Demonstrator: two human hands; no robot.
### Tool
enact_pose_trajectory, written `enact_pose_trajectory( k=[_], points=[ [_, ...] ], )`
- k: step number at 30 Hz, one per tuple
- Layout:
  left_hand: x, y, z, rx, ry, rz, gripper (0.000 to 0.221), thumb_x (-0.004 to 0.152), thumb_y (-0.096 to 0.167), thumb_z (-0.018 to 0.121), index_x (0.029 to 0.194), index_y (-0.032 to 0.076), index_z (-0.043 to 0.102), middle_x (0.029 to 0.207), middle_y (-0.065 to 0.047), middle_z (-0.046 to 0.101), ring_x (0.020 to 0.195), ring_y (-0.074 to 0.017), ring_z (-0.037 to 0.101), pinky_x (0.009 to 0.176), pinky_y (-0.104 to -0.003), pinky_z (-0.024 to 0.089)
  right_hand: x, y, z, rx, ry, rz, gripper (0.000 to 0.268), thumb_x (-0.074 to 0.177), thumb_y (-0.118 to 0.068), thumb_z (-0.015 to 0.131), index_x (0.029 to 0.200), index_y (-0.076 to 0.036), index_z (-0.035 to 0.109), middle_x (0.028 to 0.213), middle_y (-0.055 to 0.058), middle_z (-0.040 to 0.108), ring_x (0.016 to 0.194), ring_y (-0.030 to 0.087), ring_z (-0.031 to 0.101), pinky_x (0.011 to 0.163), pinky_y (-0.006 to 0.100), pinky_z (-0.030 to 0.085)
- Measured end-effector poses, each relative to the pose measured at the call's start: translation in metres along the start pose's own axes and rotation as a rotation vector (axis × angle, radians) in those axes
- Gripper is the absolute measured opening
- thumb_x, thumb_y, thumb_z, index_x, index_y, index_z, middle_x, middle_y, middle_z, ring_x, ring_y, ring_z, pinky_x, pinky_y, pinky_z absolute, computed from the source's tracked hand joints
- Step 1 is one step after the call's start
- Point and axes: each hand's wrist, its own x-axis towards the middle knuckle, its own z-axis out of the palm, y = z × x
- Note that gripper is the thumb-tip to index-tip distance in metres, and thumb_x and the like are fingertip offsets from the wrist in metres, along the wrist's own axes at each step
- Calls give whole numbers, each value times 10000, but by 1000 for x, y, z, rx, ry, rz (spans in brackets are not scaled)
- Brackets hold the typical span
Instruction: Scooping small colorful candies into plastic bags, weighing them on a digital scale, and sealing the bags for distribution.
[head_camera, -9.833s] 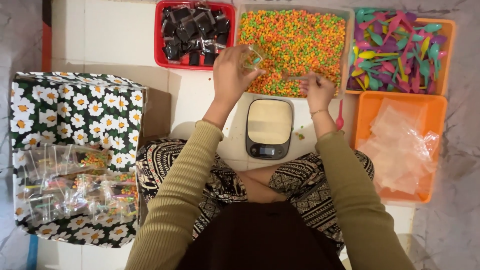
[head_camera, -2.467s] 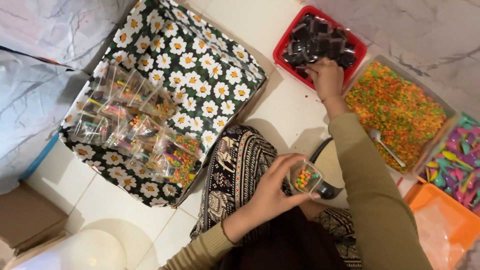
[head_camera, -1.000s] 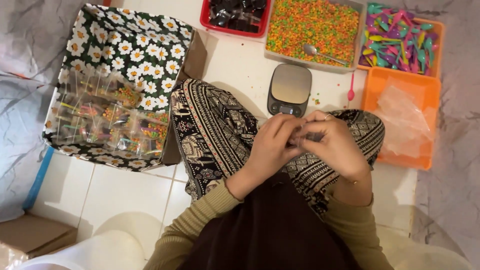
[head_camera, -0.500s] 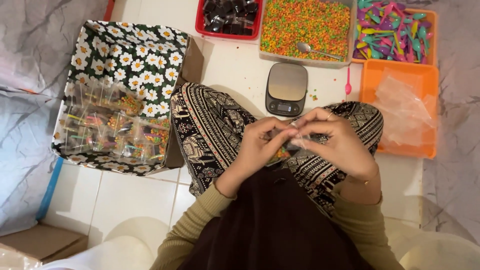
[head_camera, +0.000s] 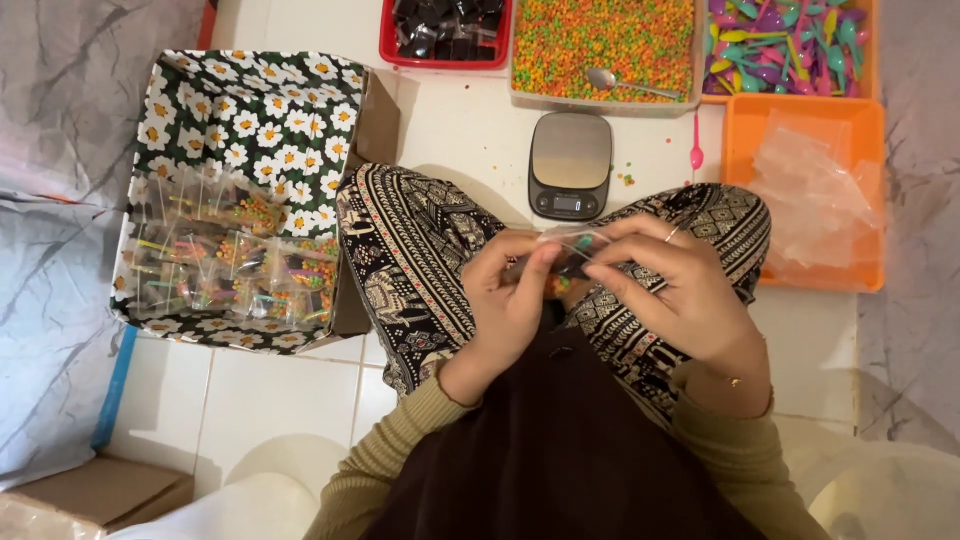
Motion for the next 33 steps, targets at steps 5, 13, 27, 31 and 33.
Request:
enact_pose_trajectory(
  k=[5, 13, 27, 31, 33],
  points=[
    [17, 30, 12, -89, -105, -81, 195, 932, 35, 749, 1121, 12, 705, 999, -135, 757, 954, -202, 692, 849, -374, 545, 0, 8, 6, 32, 119, -32, 128, 904, 18, 718, 1026, 18, 678, 1057, 204, 706, 1033, 372, 729, 883, 484, 599],
    [18, 40, 18, -154, -120, -143, 117, 935, 3, 731, 1052, -9, 734, 985, -143, 791, 1005, -202, 738, 904, -334, 562, -6, 18, 5, 199, 273, -51, 195, 909, 113, 706, 1102, 89, 690, 1037, 214, 759, 971, 327, 771, 871, 431, 637],
    [20, 23, 0, -87, -212, -153, 186, 835, 2, 822, 1014, 32, 781, 913, -139, 798, 925, -208, 763, 850, -337, 602, -10, 19, 2, 77, 239, -130, 155, 910, 121, 714, 1048, 67, 758, 853, 193, 730, 785, 281, 710, 799, 424, 599],
    [22, 26, -5, -99, -237, -103, 188, 851, -8, 803, 1030, 47, 785, 904, -138, 793, 828, -219, 764, 792, -361, 604, -6, 17, 4, 73, 229, -192, 180, 894, 142, 708, 1059, 87, 750, 835, 188, 722, 749, 287, 706, 768, 423, 595],
    [21, 28, -5, -76, -235, -87, 162, 864, -6, 791, 1012, 60, 788, 910, -122, 795, 826, -221, 763, 787, -359, 601, -6, 17, 4, 44, 237, -229, 182, 886, 159, 711, 1051, 96, 751, 841, 182, 722, 749, 284, 702, 763, 422, 593]
  ],
)
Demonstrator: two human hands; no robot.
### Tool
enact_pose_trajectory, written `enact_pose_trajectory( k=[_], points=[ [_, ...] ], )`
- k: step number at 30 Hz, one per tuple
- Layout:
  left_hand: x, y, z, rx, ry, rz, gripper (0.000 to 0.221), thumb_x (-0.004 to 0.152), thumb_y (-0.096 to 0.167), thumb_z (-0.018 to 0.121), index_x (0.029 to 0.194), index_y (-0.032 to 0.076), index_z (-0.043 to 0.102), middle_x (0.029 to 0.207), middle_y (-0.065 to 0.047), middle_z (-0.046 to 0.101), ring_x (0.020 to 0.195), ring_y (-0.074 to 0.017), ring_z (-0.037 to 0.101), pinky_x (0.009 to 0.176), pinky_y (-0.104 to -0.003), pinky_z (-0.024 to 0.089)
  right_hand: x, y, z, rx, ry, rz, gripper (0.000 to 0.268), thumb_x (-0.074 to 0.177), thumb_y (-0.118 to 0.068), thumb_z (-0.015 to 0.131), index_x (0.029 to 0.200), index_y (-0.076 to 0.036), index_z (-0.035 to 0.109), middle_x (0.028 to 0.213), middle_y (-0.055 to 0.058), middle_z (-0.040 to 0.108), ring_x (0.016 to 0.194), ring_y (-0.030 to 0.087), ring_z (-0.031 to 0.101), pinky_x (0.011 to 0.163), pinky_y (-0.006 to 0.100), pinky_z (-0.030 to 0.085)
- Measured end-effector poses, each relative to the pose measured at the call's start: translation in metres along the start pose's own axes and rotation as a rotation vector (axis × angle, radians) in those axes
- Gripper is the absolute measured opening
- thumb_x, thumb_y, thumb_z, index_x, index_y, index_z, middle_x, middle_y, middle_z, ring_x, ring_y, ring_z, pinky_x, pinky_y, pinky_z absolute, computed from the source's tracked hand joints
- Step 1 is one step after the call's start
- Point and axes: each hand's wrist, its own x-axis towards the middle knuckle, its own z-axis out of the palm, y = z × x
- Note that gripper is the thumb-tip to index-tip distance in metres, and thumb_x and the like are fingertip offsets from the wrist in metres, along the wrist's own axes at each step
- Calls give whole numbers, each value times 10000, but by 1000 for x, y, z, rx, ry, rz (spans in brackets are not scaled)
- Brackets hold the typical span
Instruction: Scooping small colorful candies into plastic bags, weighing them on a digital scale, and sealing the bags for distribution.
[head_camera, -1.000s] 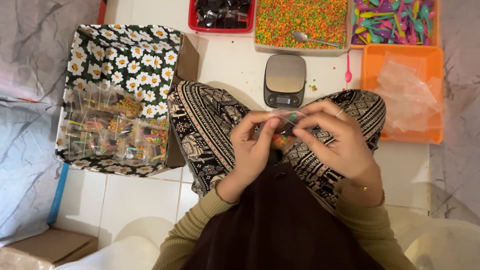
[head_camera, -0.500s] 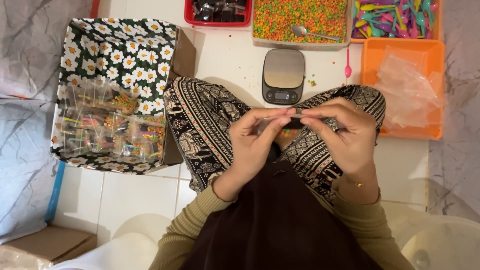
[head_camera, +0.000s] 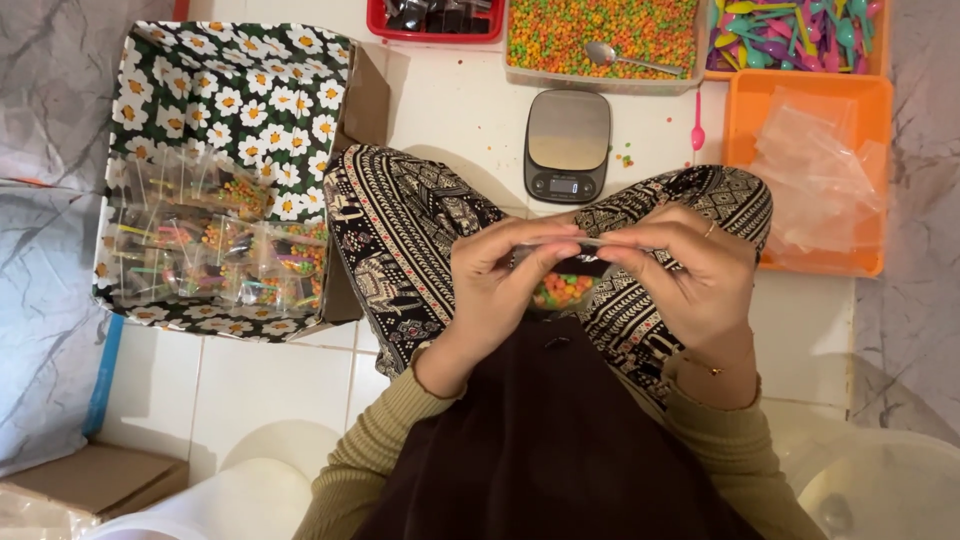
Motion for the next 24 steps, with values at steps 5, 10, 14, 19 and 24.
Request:
enact_pose_trajectory(
  k=[5, 10, 14, 19, 24],
  points=[
    [-1, -6, 0, 29, 13, 23, 135, 854, 24, 814, 985, 48, 790, 883, -112, 791, 818, -202, 758, 763, -330, 594, -1, 1, 2, -16, 10, -29, 174, 889, 147, 729, 1052, 90, 751, 838, 167, 716, 751, 258, 696, 760, 393, 584],
    [-2, -10, -2, 56, 1, 20, 122, 872, 22, 796, 987, 63, 791, 857, -121, 775, 791, -216, 745, 733, -335, 580, 1, 3, 2, -2, -6, -69, 169, 900, 156, 703, 1052, 94, 743, 838, 158, 705, 753, 249, 682, 765, 392, 579],
    [0, -4, -4, 9, -26, -9, 144, 878, 7, 788, 1011, 62, 786, 891, -143, 777, 820, -240, 752, 766, -367, 588, 1, 4, 4, 18, 6, -47, 169, 892, 166, 704, 1034, 84, 742, 838, 154, 707, 762, 253, 686, 778, 401, 583],
    [-5, -3, -3, -171, -13, -115, 202, 860, 21, 811, 1057, 46, 774, 951, -135, 790, 896, -181, 735, 825, -359, 581, 1, 5, 5, 43, 31, -48, 168, 869, 173, 724, 1019, 99, 740, 829, 180, 713, 762, 270, 699, 772, 419, 587],
    [-4, -1, -6, -159, -27, -77, 132, 940, 10, 725, 1064, 34, 765, 998, -149, 788, 948, -226, 756, 873, -380, 592, 0, 7, 7, 71, 53, -52, 170, 871, 170, 726, 1017, 84, 746, 822, 162, 713, 754, 252, 695, 778, 402, 582]
  ],
)
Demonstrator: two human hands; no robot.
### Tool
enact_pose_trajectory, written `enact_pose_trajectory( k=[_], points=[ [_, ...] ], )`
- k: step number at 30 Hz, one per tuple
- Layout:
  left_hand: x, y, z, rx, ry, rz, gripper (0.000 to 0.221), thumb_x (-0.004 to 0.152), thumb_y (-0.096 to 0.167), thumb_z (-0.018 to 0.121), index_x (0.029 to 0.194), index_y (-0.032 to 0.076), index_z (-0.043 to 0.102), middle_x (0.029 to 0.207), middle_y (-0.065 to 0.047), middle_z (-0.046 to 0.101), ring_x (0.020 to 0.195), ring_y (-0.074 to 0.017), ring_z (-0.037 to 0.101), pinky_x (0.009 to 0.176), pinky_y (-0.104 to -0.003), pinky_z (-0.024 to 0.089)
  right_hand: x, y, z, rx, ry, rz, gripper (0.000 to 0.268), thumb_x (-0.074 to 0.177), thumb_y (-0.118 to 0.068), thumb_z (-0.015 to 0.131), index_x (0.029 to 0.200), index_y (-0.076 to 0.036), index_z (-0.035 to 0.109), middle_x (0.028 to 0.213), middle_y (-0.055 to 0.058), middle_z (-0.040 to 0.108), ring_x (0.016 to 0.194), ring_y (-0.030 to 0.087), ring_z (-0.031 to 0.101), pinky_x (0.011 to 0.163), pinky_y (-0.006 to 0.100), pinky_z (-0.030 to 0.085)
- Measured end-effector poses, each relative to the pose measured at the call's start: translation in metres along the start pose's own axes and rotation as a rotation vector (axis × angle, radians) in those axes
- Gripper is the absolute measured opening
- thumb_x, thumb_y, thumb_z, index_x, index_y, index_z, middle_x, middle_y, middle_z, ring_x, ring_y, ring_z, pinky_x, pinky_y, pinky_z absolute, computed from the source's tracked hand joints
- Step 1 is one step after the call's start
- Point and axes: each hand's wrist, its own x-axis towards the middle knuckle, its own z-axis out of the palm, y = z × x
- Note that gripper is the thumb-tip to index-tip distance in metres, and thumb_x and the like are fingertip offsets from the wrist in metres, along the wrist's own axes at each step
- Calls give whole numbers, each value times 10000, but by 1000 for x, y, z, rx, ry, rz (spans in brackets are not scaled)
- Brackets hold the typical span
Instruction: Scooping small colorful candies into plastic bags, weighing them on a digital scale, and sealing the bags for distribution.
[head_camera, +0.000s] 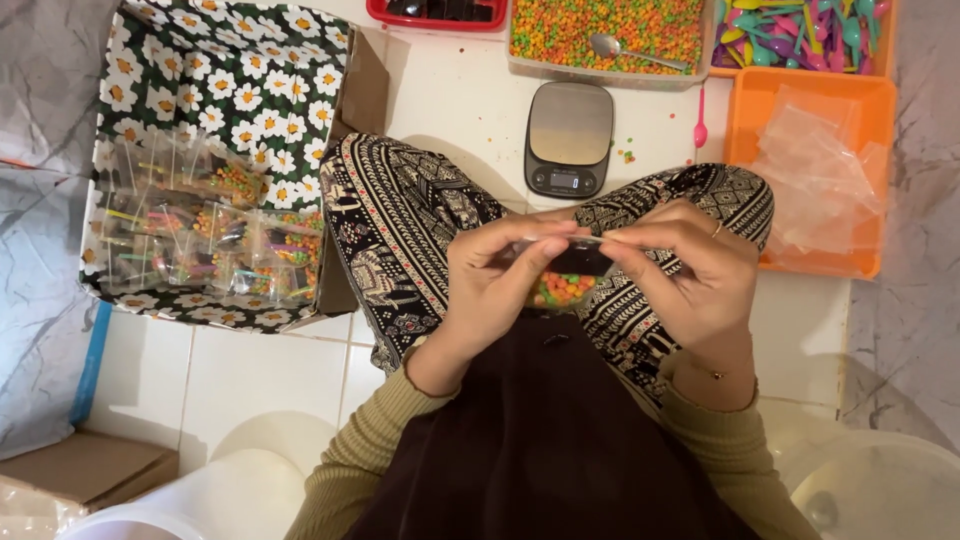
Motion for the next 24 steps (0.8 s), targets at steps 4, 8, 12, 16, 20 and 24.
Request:
enact_pose_trajectory(
  k=[4, 8, 12, 16, 20, 24],
  points=[
    [1, 0, 4, 0, 14, 11, 129, 941, -3, 717, 1058, 29, 761, 995, -153, 786, 961, -237, 755, 888, -387, 593, 1, -1, 0, -13, 5, 16, 176, 861, 173, 742, 1014, 86, 747, 830, 169, 717, 766, 262, 700, 783, 411, 583],
    [1, 0, 8, 42, 44, 59, 129, 940, -18, 710, 1047, 35, 761, 964, -159, 782, 921, -255, 763, 873, -393, 600, 4, -7, 3, -29, 8, 46, 169, 877, 168, 733, 1024, 85, 746, 857, 175, 716, 783, 263, 690, 777, 411, 581],
    [-1, -8, 12, 94, 74, 100, 113, 938, -17, 715, 1027, 33, 764, 942, -141, 780, 900, -232, 760, 849, -366, 593, 6, -8, 3, -9, -33, 97, 145, 900, 143, 704, 1019, 73, 746, 843, 150, 701, 756, 246, 672, 743, 385, 570],
    [2, -15, 8, 153, 44, 49, 105, 941, 30, 732, 1042, 33, 760, 919, -127, 769, 896, -208, 747, 824, -354, 581, 2, -6, 3, -40, -48, 119, 129, 912, 140, 701, 1011, 70, 744, 833, 138, 683, 764, 239, 668, 744, 377, 564],
    [6, -17, 2, 191, -40, 79, 137, 895, 95, 801, 1030, 117, 784, 897, -77, 727, 874, -216, 721, 820, -353, 549, -6, 11, 4, -78, -64, 171, 98, 884, 92, 782, 974, 55, 769, 786, 153, 673, 737, 286, 677, 693, 389, 533],
    [5, -9, -8, 252, -105, -22, 106, 940, 60, 733, 1036, 100, 751, 833, 7, 576, 672, -77, 433, 599, -211, 353, -6, 8, 7, -159, -125, 402, 183, 849, 112, 788, 1022, 84, 737, 897, 138, 671, 704, 159, 522, 641, 238, 389]
  ],
)
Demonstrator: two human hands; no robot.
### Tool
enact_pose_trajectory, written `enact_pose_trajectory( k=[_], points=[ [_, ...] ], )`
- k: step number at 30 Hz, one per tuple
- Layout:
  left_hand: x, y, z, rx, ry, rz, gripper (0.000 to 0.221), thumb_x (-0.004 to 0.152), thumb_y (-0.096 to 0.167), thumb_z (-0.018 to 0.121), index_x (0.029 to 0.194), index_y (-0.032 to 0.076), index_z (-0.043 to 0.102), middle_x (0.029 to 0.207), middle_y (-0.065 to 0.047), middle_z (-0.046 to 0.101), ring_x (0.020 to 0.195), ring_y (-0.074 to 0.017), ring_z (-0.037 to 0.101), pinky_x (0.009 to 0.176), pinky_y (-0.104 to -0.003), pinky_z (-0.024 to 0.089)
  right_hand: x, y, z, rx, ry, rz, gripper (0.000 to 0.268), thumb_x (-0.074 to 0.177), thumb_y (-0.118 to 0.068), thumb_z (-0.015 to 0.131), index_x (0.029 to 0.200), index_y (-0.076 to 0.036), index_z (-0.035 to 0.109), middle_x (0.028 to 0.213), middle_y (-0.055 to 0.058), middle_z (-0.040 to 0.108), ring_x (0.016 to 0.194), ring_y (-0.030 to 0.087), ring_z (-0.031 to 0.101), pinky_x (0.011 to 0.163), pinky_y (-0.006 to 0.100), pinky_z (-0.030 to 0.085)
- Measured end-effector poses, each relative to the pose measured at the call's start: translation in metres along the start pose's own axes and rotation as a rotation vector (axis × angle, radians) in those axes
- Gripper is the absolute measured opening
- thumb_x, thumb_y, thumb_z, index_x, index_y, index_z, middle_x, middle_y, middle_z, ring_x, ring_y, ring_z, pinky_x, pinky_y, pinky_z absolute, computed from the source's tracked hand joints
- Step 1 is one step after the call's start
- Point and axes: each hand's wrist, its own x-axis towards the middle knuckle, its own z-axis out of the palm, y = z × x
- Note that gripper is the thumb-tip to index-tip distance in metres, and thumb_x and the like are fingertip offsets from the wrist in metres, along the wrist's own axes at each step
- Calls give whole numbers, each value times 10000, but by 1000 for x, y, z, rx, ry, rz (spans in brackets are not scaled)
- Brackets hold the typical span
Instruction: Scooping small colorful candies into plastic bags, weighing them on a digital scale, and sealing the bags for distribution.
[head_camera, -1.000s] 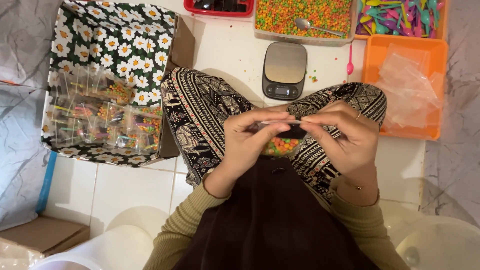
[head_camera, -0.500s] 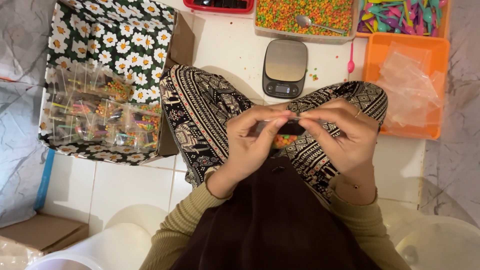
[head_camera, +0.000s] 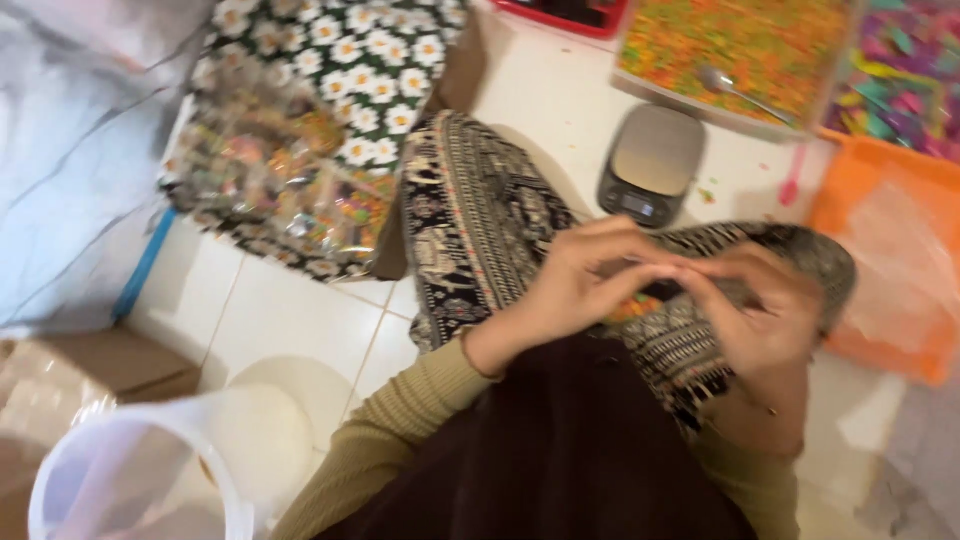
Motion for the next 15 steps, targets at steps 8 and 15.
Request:
enact_pose_trajectory(
  k=[8, 15],
  points=[
    [8, -53, -54, 57, 199, -32, 105, 968, 218, 702, 1055, 176, 744, 920, -8, 740, 713, -75, 590, 646, -189, 486, 6, 39, 23, 233, 16, 239, 467, 879, 195, 663, 1327, 78, 601, 1225, 181, 665, 1033, 195, 633, 923, 246, 517],
    [5, -87, -250, 524, 863, 12, 62, 945, 117, 702, 999, 116, 732, 933, -54, 750, 747, -129, 665, 673, -221, 596, 8, 91, 12, 120, 88, 207, 375, 1159, 128, 550, 1529, 75, 521, 1356, 198, 598, 1198, 241, 581, 1120, 315, 487]
  ],
)
